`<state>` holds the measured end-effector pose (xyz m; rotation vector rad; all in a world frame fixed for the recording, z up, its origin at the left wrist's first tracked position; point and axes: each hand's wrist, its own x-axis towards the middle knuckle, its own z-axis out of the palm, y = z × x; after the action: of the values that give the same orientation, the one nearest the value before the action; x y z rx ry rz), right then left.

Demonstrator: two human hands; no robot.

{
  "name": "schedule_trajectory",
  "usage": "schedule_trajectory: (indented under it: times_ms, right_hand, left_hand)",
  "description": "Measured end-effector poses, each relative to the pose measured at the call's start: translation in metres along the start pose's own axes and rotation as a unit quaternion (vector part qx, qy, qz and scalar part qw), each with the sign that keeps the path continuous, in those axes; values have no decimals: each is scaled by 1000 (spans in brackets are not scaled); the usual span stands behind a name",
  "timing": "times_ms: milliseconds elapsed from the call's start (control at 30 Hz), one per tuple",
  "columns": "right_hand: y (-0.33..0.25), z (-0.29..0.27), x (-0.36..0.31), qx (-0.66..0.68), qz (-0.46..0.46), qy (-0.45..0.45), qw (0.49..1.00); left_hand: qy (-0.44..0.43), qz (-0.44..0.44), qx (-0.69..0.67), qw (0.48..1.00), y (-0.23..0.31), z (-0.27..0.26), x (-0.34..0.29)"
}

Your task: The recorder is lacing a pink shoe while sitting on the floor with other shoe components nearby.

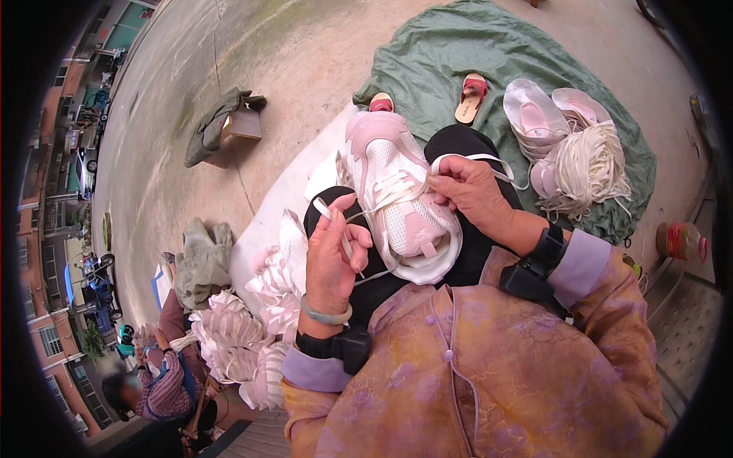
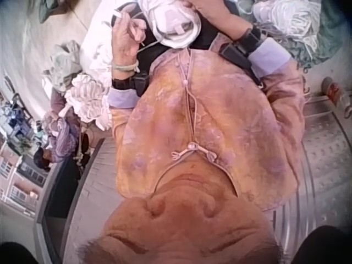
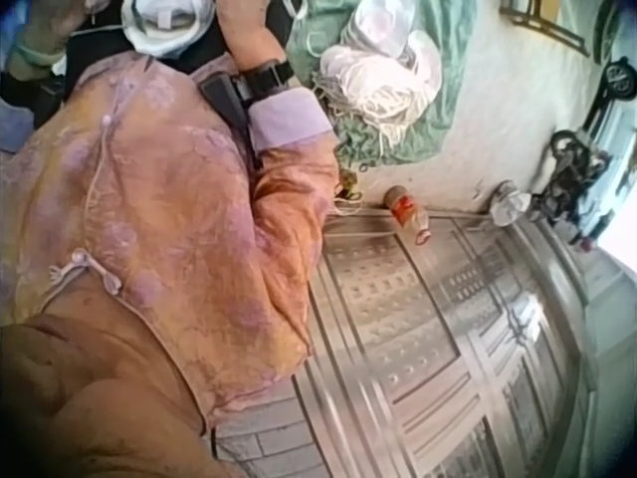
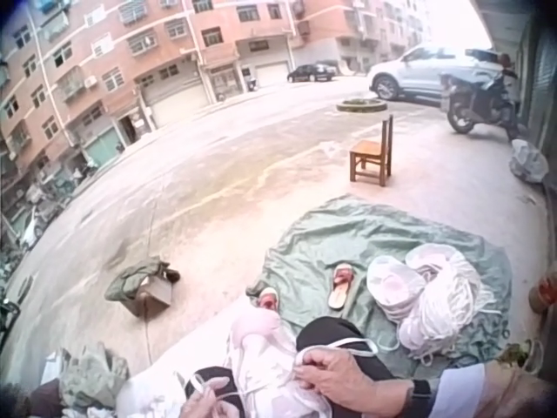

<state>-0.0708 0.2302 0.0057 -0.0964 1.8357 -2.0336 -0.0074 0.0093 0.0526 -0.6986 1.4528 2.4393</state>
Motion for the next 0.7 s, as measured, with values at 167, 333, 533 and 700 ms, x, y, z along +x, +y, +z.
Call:
schedule_trajectory:
  times_ms: [167, 333, 533, 700]
  right_hand:
    - [-7, 5, -3, 47, 12, 25, 999]
    - [-3, 6, -2, 24, -4, 23, 999]
    - [12, 6, 7, -270, -279, 22, 921]
    - [6, 2, 4, -275, -201, 23, 940]
  left_hand:
    - [-70, -33, -16, 997, -6, -16, 0]
    - [-53, -48, -3, 997, -7, -12, -3]
    - [7, 198, 310, 930, -3, -8, -14]
    - [95, 286, 403, 864, -6, -14, -6]
